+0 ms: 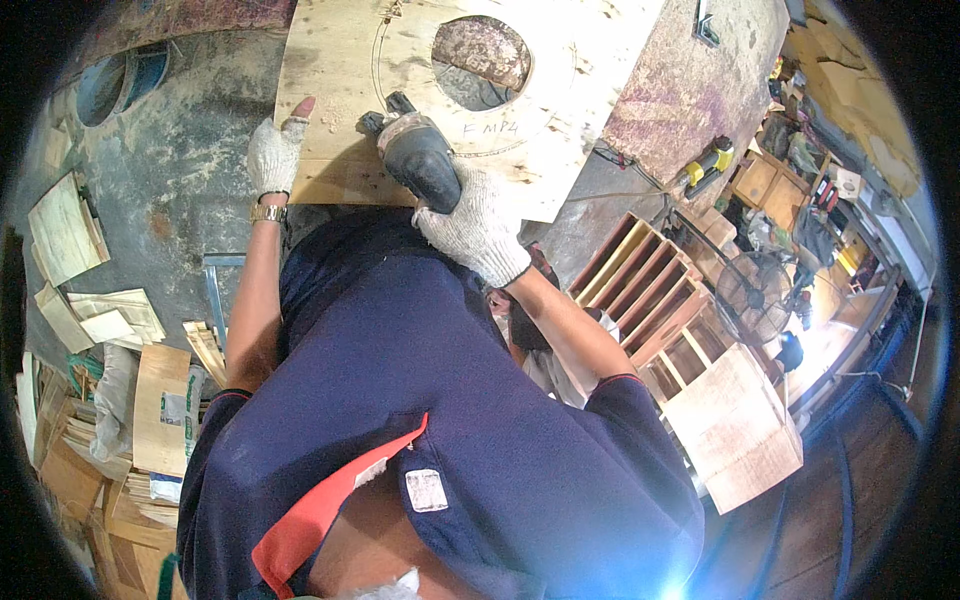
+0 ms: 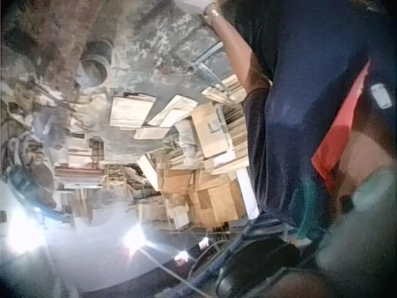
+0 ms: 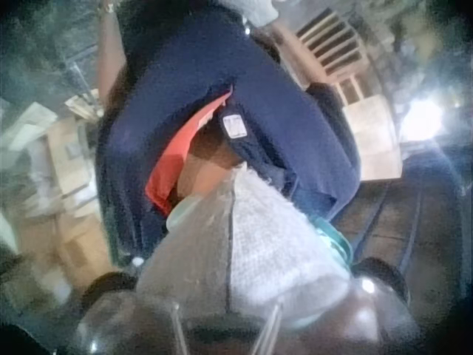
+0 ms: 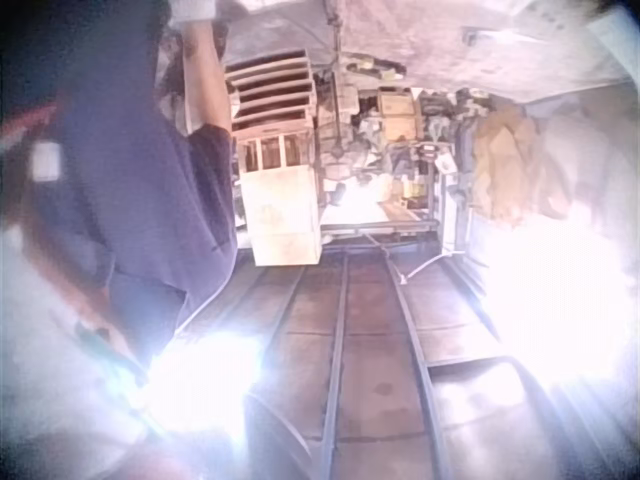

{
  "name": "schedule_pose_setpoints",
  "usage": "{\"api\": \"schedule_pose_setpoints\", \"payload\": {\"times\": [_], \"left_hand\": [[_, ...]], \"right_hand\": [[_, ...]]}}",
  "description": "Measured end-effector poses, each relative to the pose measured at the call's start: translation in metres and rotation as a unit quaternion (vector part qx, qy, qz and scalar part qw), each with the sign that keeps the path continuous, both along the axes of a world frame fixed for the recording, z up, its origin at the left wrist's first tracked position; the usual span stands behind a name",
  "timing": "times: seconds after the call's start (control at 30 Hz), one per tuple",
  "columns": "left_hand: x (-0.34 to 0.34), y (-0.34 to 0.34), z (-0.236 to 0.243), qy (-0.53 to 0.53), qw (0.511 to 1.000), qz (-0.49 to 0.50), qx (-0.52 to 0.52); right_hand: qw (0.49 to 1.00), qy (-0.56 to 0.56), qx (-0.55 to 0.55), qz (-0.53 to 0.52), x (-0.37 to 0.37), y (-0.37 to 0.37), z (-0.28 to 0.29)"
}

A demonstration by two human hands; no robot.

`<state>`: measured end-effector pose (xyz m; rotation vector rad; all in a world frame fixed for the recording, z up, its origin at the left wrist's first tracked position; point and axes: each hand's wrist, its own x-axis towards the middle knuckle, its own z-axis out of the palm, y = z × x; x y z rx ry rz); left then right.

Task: The person uses a jigsaw to cut a circular shape from a plywood sheet, then uses a cordless drill to fasten screws into a wooden frame. The person handles the plywood and frame, and uses power tools throughout.

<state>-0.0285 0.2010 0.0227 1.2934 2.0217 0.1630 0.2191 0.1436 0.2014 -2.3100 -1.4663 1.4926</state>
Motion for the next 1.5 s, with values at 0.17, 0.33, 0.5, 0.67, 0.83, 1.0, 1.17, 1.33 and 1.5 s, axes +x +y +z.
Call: {"api": "schedule_pose_setpoints", "payload": {"times": [0.17,0.33,0.5,0.67,0.83,1.0,1.17,1.33,1.5], "left_hand": [[0.0,0.0,0.0,0.001,1.0,0.001,0.008],[-0.001,0.001,0.002,0.022,1.0,-0.018,-0.003],[-0.002,0.001,0.005,0.025,0.999,-0.019,-0.009],[-0.002,-0.001,0.001,0.022,1.0,-0.014,-0.003],[-0.004,-0.002,-0.004,0.027,0.999,-0.022,-0.006],[-0.005,-0.002,-0.002,0.033,0.999,-0.022,-0.017],[-0.005,-0.001,0.0,0.028,0.999,-0.018,-0.03],[-0.006,-0.001,-0.001,0.005,0.999,-0.009,-0.031],[-0.007,-0.002,-0.004,0.018,1.0,-0.016,-0.019]], "right_hand": [[1.0,-0.013,0.009,-0.021,-0.006,0.0,0.0],[0.999,-0.018,-0.006,-0.033,-0.011,0.002,0.0],[0.999,-0.02,0.006,-0.028,-0.015,0.006,-0.001],[0.998,0.003,0.05,-0.041,-0.021,0.01,-0.001],[0.999,0.008,0.026,-0.04,-0.023,0.017,0.0],[0.999,-0.003,0.002,-0.044,-0.023,0.016,-0.003],[0.999,-0.029,0.028,-0.033,-0.025,0.014,-0.01],[0.998,-0.005,0.017,-0.057,-0.029,0.019,-0.006],[0.997,-0.001,0.031,-0.071,-0.038,0.026,-0.001]]}}
